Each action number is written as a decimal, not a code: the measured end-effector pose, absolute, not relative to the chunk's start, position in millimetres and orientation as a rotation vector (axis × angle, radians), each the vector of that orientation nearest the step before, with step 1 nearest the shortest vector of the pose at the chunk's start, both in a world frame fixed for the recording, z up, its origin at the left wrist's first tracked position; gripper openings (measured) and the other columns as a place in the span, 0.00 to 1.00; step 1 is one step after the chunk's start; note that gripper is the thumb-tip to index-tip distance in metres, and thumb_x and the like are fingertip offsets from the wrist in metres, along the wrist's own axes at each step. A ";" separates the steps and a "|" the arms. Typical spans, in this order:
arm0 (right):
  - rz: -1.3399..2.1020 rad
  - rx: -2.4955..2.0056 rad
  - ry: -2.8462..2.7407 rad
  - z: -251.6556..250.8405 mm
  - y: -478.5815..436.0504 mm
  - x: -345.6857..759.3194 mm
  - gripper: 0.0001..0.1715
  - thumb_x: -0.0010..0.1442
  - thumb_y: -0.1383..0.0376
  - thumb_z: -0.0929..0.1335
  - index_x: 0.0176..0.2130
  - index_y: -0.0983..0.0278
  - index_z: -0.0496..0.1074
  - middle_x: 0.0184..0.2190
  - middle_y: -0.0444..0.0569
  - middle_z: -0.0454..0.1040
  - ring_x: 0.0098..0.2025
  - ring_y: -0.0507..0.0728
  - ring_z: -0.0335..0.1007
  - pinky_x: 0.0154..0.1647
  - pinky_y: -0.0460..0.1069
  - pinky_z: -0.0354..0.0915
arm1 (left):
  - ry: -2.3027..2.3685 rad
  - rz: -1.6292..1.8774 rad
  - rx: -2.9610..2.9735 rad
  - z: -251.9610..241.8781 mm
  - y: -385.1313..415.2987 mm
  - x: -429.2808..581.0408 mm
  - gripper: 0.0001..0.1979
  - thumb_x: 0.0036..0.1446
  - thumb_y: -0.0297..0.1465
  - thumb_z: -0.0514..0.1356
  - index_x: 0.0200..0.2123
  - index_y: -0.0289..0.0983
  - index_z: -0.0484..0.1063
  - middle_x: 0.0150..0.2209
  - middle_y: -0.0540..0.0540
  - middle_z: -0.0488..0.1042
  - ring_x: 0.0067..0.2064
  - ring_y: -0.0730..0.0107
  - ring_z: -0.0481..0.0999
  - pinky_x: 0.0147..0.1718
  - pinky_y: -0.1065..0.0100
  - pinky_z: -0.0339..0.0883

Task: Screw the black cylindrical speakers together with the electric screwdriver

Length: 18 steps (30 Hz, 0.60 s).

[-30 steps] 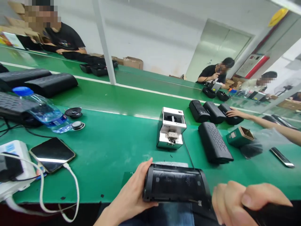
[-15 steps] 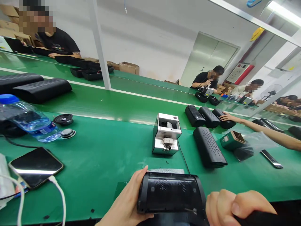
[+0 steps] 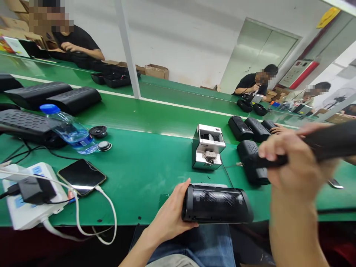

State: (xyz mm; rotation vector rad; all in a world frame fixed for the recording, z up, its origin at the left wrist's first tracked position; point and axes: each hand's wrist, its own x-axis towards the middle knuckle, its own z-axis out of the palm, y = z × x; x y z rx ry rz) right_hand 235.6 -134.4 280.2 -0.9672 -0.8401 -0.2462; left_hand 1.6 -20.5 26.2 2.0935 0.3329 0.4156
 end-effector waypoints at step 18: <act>-0.178 -1.152 -0.786 242.3 -52.4 266.0 0.17 0.55 0.62 0.78 0.40 0.59 0.70 0.19 0.34 0.66 0.16 0.52 0.61 0.19 0.48 0.65 | 0.319 0.406 2.124 28.8 -20.4 0.7 0.80 0.48 0.21 0.84 0.84 0.60 0.30 0.80 0.33 0.58 0.79 0.31 0.67 0.75 0.32 0.71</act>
